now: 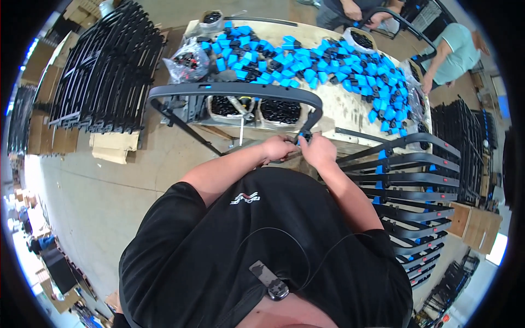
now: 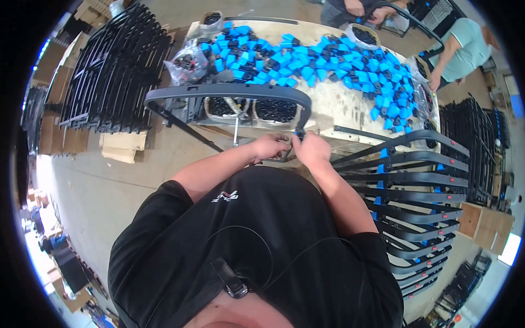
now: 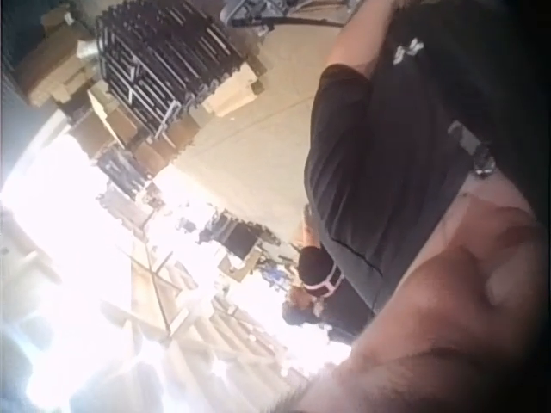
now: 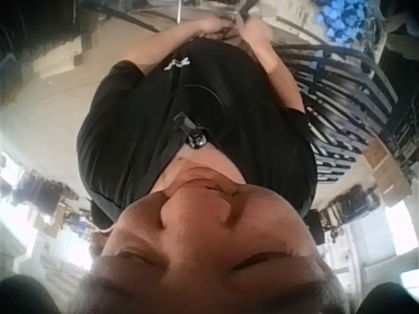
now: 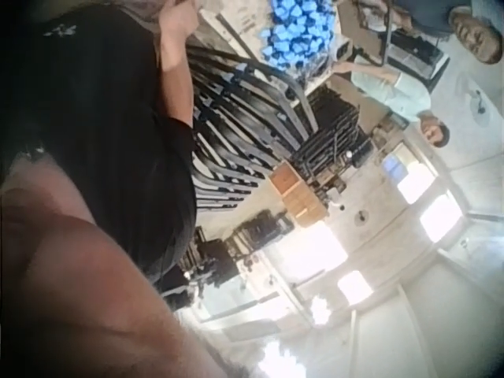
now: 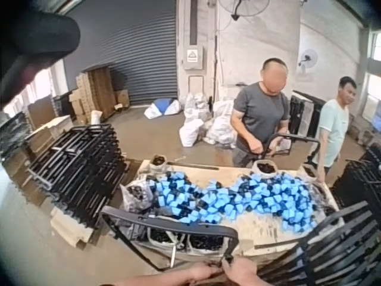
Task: Assembling metal furniture frames by attaching plastic caps and tightening components with hand tools.
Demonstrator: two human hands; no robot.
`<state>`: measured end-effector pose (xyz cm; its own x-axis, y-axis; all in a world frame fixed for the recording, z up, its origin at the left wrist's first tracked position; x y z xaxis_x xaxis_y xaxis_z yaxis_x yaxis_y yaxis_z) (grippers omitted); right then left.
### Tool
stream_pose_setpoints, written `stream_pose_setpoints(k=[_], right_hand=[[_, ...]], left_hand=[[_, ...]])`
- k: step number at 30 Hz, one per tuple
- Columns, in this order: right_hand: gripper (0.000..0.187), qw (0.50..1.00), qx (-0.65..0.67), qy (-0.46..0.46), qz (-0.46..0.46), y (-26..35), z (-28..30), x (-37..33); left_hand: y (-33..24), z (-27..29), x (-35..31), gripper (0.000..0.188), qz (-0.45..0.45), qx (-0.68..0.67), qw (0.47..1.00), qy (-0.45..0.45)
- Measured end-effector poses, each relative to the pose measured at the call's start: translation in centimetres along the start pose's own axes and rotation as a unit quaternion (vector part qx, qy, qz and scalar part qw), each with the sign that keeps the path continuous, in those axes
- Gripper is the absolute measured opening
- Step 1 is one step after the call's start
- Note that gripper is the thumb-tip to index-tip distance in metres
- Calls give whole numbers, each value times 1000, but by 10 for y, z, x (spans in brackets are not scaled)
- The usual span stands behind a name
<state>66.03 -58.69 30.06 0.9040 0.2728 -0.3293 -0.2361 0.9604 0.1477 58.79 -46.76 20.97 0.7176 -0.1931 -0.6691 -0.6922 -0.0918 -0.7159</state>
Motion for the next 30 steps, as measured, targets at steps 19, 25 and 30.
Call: stream_pose_setpoints(k=[19,25,30], right_hand=[[47,970,241,18,-13,-45,-122,-72],[49,973,206,88,-58,-64,-156,-111],[49,969,199,118,-89,-81,-177,-128]], left_hand=[[-8,355,-89,37,-23,358,771,-526],[-20,378,-72,47,123,360,787,-486],[-34,373,-70,46,100,403,779,-469]])
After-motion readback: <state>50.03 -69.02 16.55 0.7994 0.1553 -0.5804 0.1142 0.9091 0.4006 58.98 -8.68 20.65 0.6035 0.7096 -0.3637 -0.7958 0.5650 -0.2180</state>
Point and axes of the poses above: each hand's wrist, its own x-axis towards the middle knuckle, its own z-axis out of the back of the hand, y = z × x, the point moved 10 cm from there along x, towards the middle knuckle, and after that the axes turned 3 degrees about -x, right-handed, at the moved point
